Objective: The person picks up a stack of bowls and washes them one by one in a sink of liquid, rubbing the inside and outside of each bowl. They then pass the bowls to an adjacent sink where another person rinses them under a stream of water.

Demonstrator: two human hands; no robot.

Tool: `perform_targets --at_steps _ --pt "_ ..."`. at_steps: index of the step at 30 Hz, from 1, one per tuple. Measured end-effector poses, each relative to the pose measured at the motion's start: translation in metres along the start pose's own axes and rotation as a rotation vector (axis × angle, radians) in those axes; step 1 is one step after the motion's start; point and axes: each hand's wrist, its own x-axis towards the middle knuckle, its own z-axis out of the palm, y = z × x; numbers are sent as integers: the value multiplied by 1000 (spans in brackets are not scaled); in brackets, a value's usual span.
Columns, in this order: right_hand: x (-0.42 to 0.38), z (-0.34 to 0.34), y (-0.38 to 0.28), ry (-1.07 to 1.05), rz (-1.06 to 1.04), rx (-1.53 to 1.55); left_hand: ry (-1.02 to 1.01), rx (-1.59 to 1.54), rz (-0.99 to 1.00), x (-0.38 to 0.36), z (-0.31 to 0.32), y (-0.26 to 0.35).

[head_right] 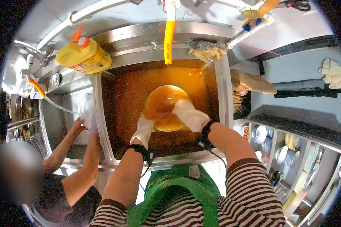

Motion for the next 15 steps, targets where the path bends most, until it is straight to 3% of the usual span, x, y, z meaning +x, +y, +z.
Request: perform_targets --at_steps 1,2,4,7,8,10,12,13,15 --pt "-3 -25 -1 145 -70 -113 -4 -1 3 -2 -2 6" --pt "-6 -39 -19 349 418 688 -34 49 -36 -6 -4 10" --pt "14 -75 -39 290 446 666 -63 108 -79 -17 -12 18" --pt "42 -11 -37 632 -164 -339 -61 98 -73 -18 -12 17" --pt "49 -7 -51 605 -91 86 -67 37 -30 -10 -8 10" --pt "62 5 -77 479 -20 464 -82 -19 12 1 3 -5" --pt "63 16 -77 314 -143 273 80 46 -23 8 5 -8" --pt "47 1 -78 317 -141 270 80 46 -18 6 0 -4" --pt "10 -17 -70 -29 -62 285 -21 82 -32 -3 -14 4"
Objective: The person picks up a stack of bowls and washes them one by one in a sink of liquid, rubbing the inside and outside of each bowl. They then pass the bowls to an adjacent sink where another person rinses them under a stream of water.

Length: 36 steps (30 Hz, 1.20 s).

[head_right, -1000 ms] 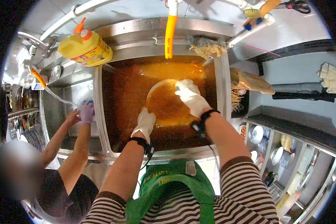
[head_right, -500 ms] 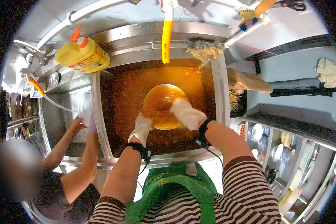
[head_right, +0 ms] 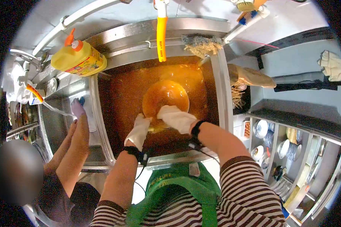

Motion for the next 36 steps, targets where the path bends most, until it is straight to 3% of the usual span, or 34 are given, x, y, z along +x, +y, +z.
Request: perform_targets --at_steps 2,4,5,6,7,8,9,10,12,13,14,15,16,17,19,20,22,23,28,29,31,32,34,36 --pt "-12 -8 26 129 122 54 38 -148 57 2 -1 -12" --pt "-19 -22 31 428 290 175 280 539 566 -24 -9 8" --pt "-17 -29 25 545 224 72 280 542 569 -29 -5 14" --pt "-11 -29 22 659 157 -32 183 710 740 -34 0 19" --pt "-3 -24 15 658 158 -28 77 878 907 -38 6 20" --pt "5 -17 6 492 186 -129 -36 1044 1073 -41 10 20" --pt "9 -12 3 324 211 -232 24 1017 1133 -27 20 12" --pt "9 -3 8 323 213 -232 87 990 1191 -18 27 9" --pt "1 16 15 182 158 -120 -249 856 557 0 44 18" --pt "-14 8 13 135 133 -98 -254 852 560 -1 47 14" --pt "-23 -8 14 135 134 -100 -204 989 793 0 45 9" --pt "-27 -24 23 4 217 -249 -143 1121 1028 -1 42 7" --pt "-32 -31 35 -125 299 -397 -134 1121 1029 -2 41 12" --pt "-40 -31 46 -121 297 -402 -202 1208 1022 -3 42 18" --pt "-53 -18 66 657 307 4 -279 1294 1014 -15 42 26" --pt "-64 -19 63 661 310 1 -330 1264 1022 -23 38 33" --pt "-96 -59 12 729 694 708 -370 1238 1040 -48 25 61" --pt "-104 -64 14 678 734 935 -394 1184 981 -68 17 76" --pt "-136 -69 -2 871 517 1175 -319 979 890 -89 10 118" --pt "-140 -68 -7 920 450 1271 -297 742 827 -97 -2 127" --pt "-148 -75 -27 974 378 1365 -450 262 682 -88 -25 126" --pt "-151 -79 -42 965 366 1310 -448 268 685 -76 -25 112" --pt "-143 -75 -63 952 311 1242 -798 -749 470 -66 -25 91" --pt "-129 -76 -88 931 142 652 -846 -746 456 -67 -24 89"
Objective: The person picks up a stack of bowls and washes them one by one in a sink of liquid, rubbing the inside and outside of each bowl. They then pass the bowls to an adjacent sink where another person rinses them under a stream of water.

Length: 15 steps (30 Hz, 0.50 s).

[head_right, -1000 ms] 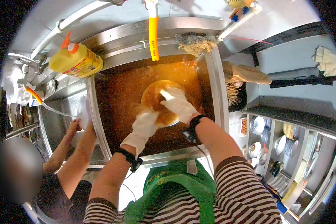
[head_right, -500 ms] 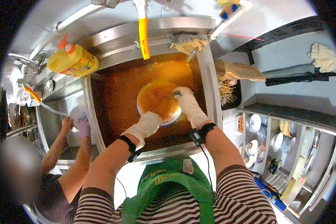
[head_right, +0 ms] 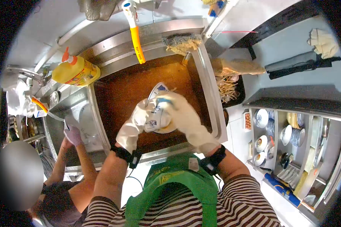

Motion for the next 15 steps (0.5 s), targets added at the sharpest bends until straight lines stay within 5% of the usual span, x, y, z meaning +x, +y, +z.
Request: perform_targets --at_steps 1,2,3,4,6,7,9,11,14,15 --pt "7 14 -8 11 4 7 41 128 198 -2 6 -7" --pt "21 25 -14 73 -232 -138 79 255 399 -6 10 -11" --pt "33 29 -18 134 -463 -286 131 208 289 -13 13 -7" --pt "45 25 -21 146 -457 -284 185 155 181 -21 17 -4" --pt "78 17 -25 -274 190 -24 208 45 241 -29 25 1" --pt "92 15 -3 -346 154 -6 210 52 235 -36 28 6" --pt "108 27 76 -365 434 445 370 100 69 -48 29 16" --pt "71 24 115 -240 -8 -43 425 214 167 -63 17 14" --pt "27 48 141 -292 416 647 654 8 146 -88 43 55" --pt "10 54 129 -296 351 711 687 -37 176 -92 41 55"
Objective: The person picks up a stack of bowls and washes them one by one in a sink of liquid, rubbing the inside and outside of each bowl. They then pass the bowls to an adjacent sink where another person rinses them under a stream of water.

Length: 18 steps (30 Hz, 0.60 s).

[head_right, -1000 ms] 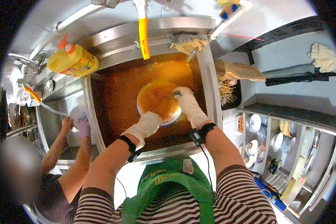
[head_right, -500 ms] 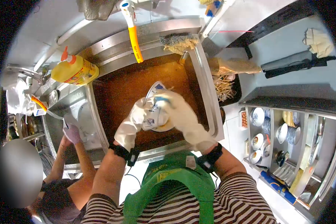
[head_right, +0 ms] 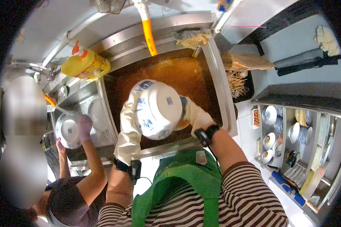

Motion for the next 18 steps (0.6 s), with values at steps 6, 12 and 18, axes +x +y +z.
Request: perform_targets --at_steps 6,12,18 --pt "-25 38 38 134 386 936 -114 58 150 -37 -50 -45" --pt "-34 61 33 80 245 685 143 334 103 -44 37 -19" --pt "-54 85 -59 219 262 -48 201 808 845 -69 1 -11"
